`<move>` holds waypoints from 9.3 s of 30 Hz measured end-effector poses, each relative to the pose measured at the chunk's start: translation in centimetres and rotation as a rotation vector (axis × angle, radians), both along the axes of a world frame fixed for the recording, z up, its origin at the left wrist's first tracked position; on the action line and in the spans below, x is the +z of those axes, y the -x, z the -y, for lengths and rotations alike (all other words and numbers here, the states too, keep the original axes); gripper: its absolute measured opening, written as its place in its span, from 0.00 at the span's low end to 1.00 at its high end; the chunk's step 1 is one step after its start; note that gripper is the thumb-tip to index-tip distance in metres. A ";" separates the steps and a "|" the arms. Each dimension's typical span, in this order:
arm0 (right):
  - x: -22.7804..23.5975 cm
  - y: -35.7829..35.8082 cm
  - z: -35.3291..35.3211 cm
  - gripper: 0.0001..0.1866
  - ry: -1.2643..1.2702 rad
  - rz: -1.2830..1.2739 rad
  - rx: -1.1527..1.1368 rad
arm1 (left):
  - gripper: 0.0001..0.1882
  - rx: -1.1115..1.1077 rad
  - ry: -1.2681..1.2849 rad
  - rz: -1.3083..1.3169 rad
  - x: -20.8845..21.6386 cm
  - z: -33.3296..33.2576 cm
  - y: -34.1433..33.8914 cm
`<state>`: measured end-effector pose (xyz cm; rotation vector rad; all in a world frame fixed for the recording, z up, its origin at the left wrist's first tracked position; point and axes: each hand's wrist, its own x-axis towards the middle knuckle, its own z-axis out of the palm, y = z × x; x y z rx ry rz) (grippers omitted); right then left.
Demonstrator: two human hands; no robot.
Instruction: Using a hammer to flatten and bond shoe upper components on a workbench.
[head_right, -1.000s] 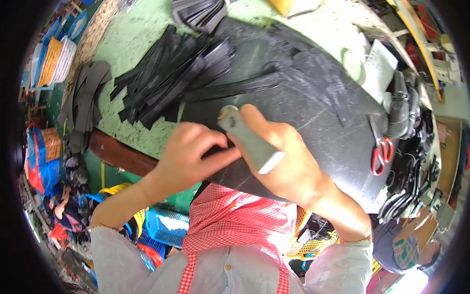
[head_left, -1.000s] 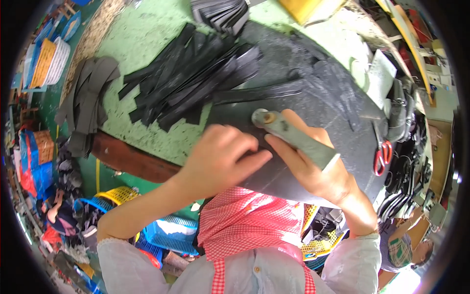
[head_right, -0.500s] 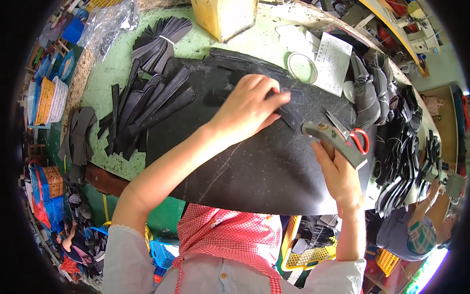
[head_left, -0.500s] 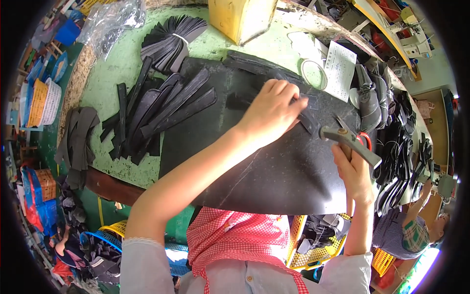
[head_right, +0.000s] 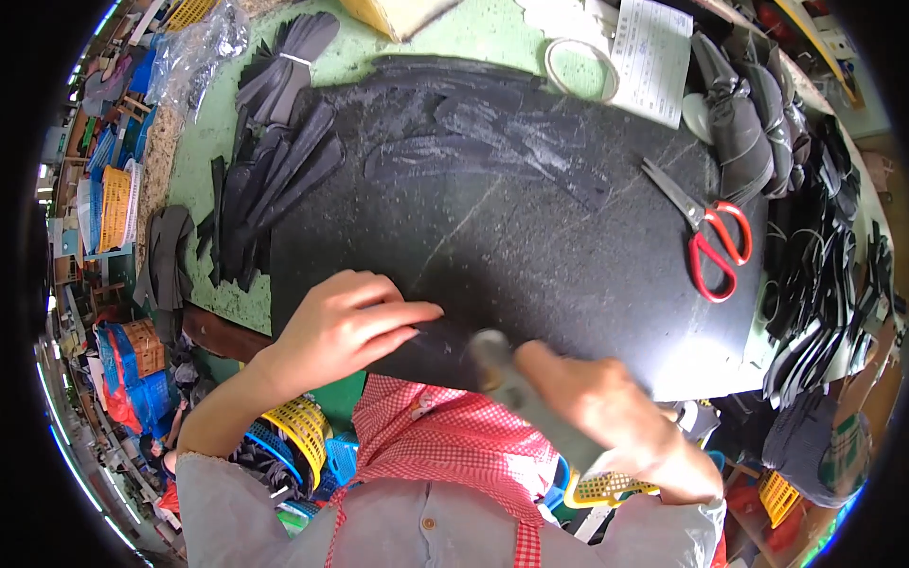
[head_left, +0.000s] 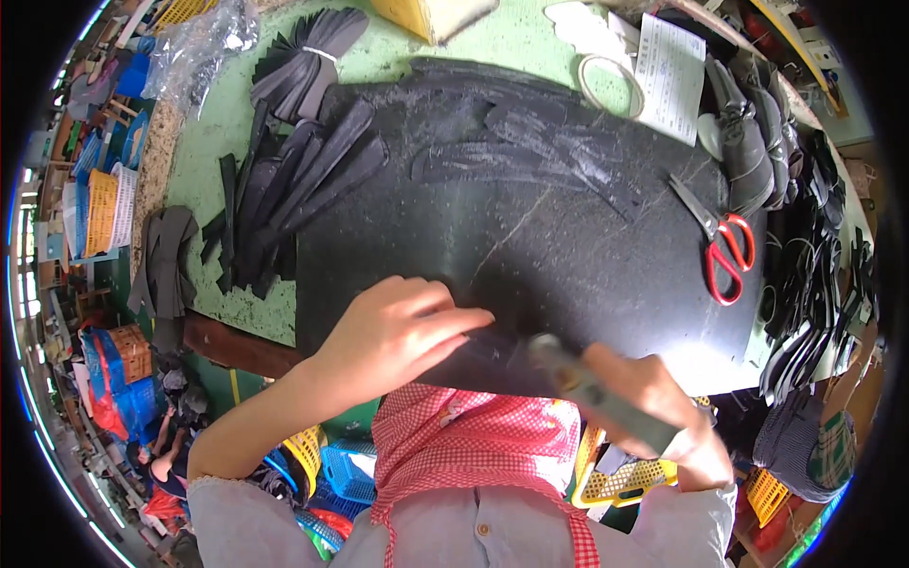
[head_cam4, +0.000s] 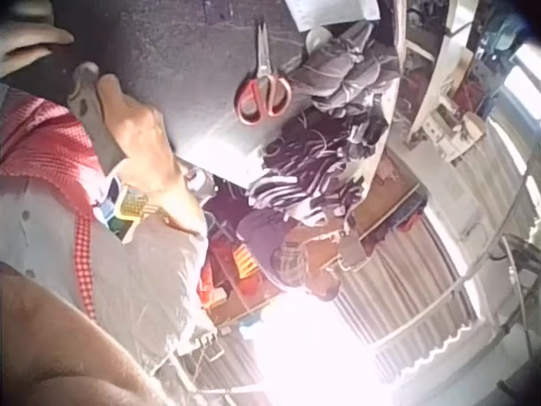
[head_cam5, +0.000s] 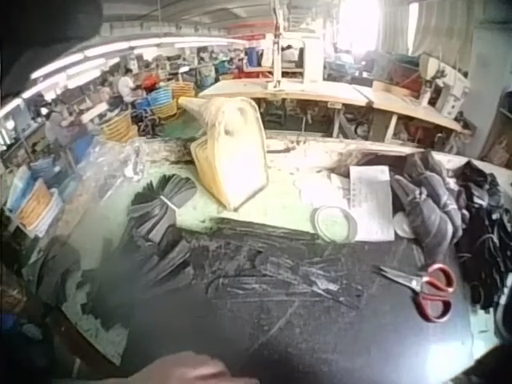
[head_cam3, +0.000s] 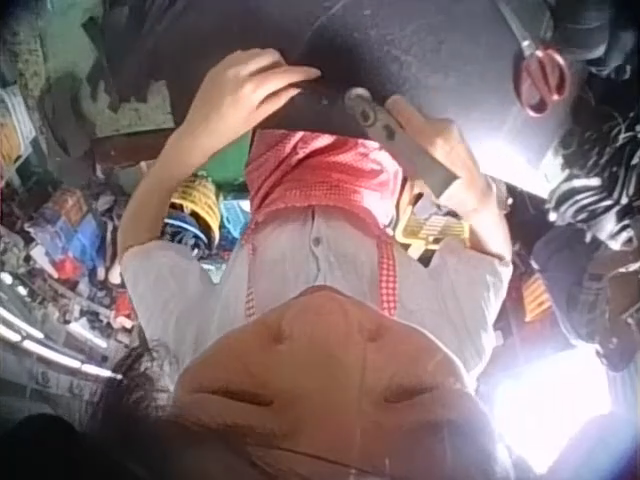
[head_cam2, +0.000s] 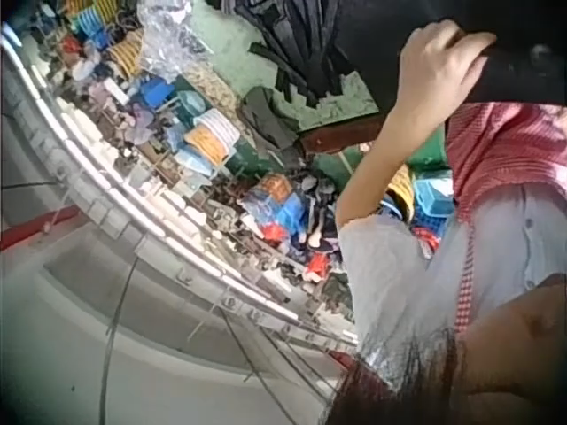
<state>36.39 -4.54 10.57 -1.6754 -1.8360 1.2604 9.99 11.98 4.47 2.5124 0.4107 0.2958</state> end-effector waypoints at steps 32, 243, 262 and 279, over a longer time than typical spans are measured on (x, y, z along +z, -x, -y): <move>0.2 3.8 -2.8 0.10 -0.050 0.233 0.042 | 0.15 -0.184 -0.216 0.313 -2.9 -2.3 0.2; -0.1 2.7 -1.6 0.10 -0.049 0.330 -0.038 | 0.15 -0.118 -0.199 0.329 -3.0 -0.8 -1.2; -0.7 5.5 -4.5 0.10 -0.105 0.213 0.106 | 0.17 -0.089 -0.208 0.330 -3.1 -3.3 1.7; 0.0 8.2 -8.5 0.12 0.024 0.155 0.183 | 0.16 -0.076 -0.137 0.304 -2.5 -6.3 4.6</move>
